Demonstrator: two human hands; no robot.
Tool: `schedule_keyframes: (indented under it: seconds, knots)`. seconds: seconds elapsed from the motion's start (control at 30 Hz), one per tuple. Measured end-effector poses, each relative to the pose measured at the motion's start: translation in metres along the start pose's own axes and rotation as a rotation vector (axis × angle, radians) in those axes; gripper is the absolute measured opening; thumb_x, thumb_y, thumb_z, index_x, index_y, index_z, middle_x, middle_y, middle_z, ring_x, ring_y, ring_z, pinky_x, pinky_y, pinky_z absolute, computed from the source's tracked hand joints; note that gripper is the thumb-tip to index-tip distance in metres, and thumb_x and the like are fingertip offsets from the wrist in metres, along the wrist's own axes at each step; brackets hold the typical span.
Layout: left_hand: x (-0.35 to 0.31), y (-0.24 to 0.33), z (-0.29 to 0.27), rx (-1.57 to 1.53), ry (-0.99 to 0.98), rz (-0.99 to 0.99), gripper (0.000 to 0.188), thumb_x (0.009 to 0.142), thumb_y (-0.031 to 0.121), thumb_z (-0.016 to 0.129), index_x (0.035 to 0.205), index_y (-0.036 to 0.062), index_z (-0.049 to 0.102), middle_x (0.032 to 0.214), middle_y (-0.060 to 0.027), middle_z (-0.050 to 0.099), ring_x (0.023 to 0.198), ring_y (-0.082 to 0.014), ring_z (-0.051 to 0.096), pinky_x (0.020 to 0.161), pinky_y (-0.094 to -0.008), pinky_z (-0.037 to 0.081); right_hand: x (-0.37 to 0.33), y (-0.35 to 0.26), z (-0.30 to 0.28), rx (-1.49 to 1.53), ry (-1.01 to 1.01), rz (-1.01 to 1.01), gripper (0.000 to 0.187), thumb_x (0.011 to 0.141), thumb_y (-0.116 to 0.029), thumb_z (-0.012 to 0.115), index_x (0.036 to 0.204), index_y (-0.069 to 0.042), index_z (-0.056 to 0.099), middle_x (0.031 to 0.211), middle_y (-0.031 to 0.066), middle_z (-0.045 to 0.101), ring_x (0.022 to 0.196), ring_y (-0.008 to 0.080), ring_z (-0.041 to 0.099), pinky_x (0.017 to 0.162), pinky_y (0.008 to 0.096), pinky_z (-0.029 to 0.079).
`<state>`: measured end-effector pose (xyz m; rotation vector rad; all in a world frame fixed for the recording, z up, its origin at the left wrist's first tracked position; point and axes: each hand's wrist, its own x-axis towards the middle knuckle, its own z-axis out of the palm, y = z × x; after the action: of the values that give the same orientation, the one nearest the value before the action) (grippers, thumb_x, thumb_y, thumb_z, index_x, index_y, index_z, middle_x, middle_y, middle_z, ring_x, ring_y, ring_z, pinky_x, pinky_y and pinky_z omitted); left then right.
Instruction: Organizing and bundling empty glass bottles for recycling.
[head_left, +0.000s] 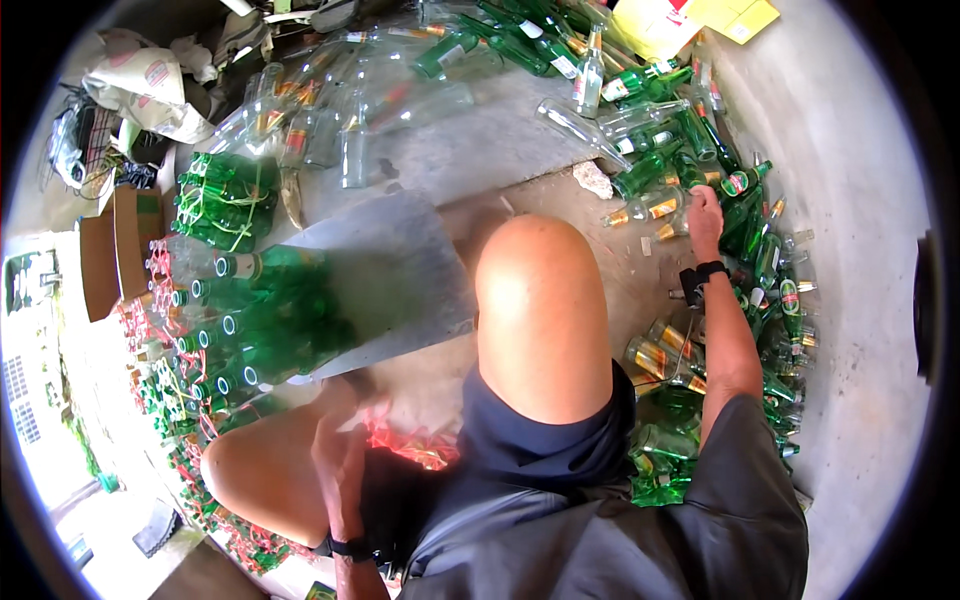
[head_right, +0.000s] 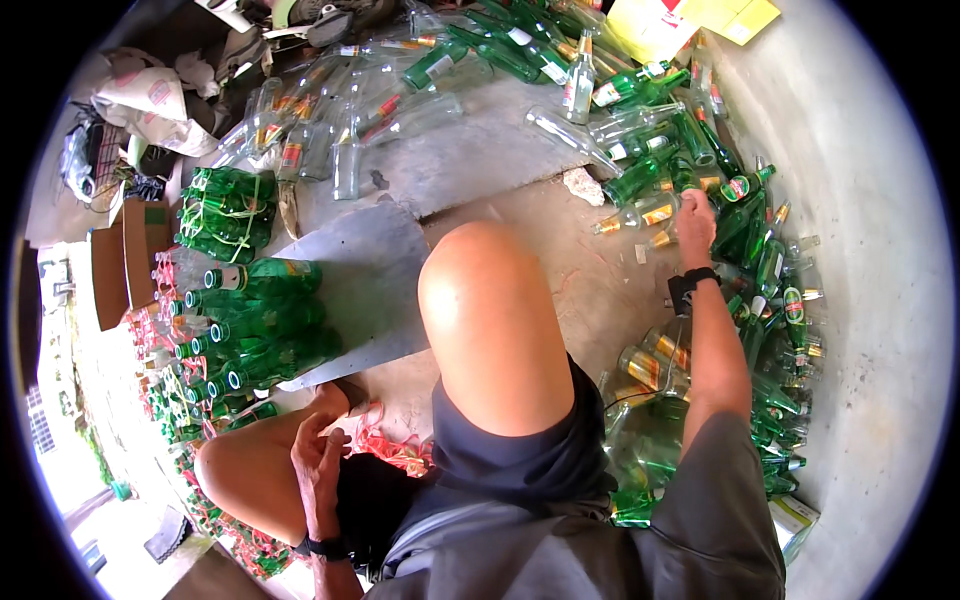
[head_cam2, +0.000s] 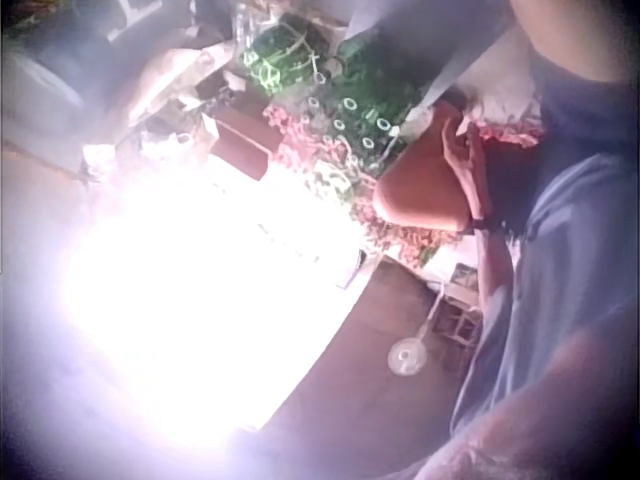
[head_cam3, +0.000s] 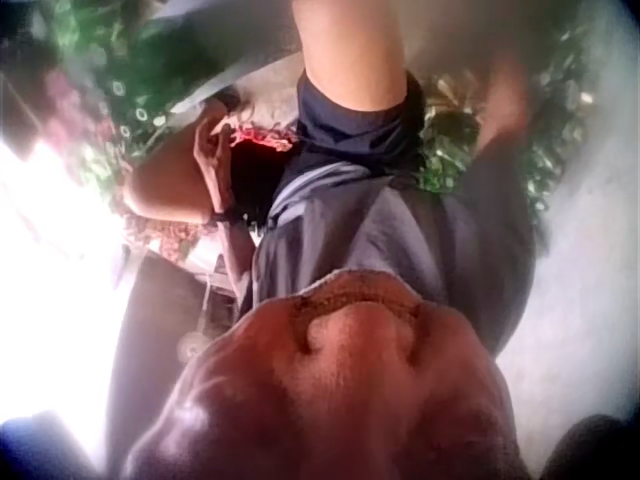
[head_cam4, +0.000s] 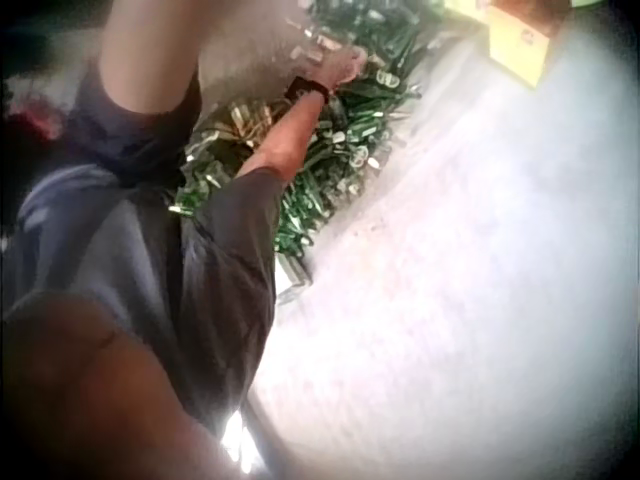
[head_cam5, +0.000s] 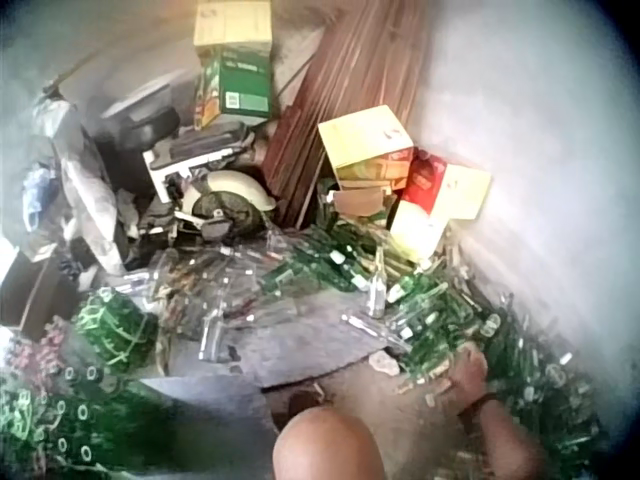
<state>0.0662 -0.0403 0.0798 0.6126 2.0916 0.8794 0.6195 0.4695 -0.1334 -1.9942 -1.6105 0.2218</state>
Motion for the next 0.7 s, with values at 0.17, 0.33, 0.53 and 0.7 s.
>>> schedule_keyframes:
  seconds: [0.17, 0.33, 0.53, 0.7]
  knots:
    - [-0.010, 0.004, -0.007, 0.006, 0.016, -0.030, 0.045, 0.099, 0.019, 0.073, 0.135, -0.0049, 0.059, 0.128, -0.0154, 0.067, 0.091, -0.0172, 0.072, 0.077, -0.0300, 0.062, 0.005, -0.021, -0.037, 0.305, -0.011, 0.015, 0.027, 0.104, -0.024, 0.052, 0.111, -0.012, 0.074, 0.091, 0.0070, 0.071, 0.077, 0.0168, 0.071, 0.055, 0.0320, 0.060]
    - [-0.021, 0.021, -0.002, -0.049, 0.040, 0.046, 0.040, 0.099, 0.013, 0.073, 0.134, -0.0040, 0.061, 0.126, -0.0125, 0.068, 0.090, -0.0147, 0.070, 0.080, -0.0286, 0.061, -0.013, -0.050, -0.088, 0.351, -0.099, 0.070, 0.027, 0.106, -0.025, 0.051, 0.113, -0.012, 0.073, 0.088, 0.0036, 0.067, 0.076, 0.0124, 0.065, 0.059, 0.0328, 0.061]
    - [-0.036, 0.033, -0.013, -0.099, 0.067, 0.049, 0.039, 0.099, 0.011, 0.073, 0.134, -0.0033, 0.061, 0.125, -0.0114, 0.070, 0.091, -0.0136, 0.069, 0.078, -0.0276, 0.059, -0.045, -0.119, -0.110, 0.400, -0.386, 0.039, 0.024, 0.107, -0.026, 0.053, 0.113, -0.011, 0.072, 0.102, 0.0004, 0.067, 0.081, 0.0100, 0.062, 0.060, 0.0311, 0.063]
    - [-0.063, 0.044, -0.048, -0.061, 0.176, 0.127, 0.037, 0.101, 0.011, 0.072, 0.132, -0.0038, 0.061, 0.125, -0.0120, 0.070, 0.098, -0.0144, 0.069, 0.084, -0.0287, 0.059, -0.064, -0.188, -0.089, 0.460, -0.573, -0.088, 0.025, 0.106, -0.022, 0.051, 0.110, -0.009, 0.071, 0.101, 0.0010, 0.066, 0.078, 0.0111, 0.062, 0.057, 0.0305, 0.062]
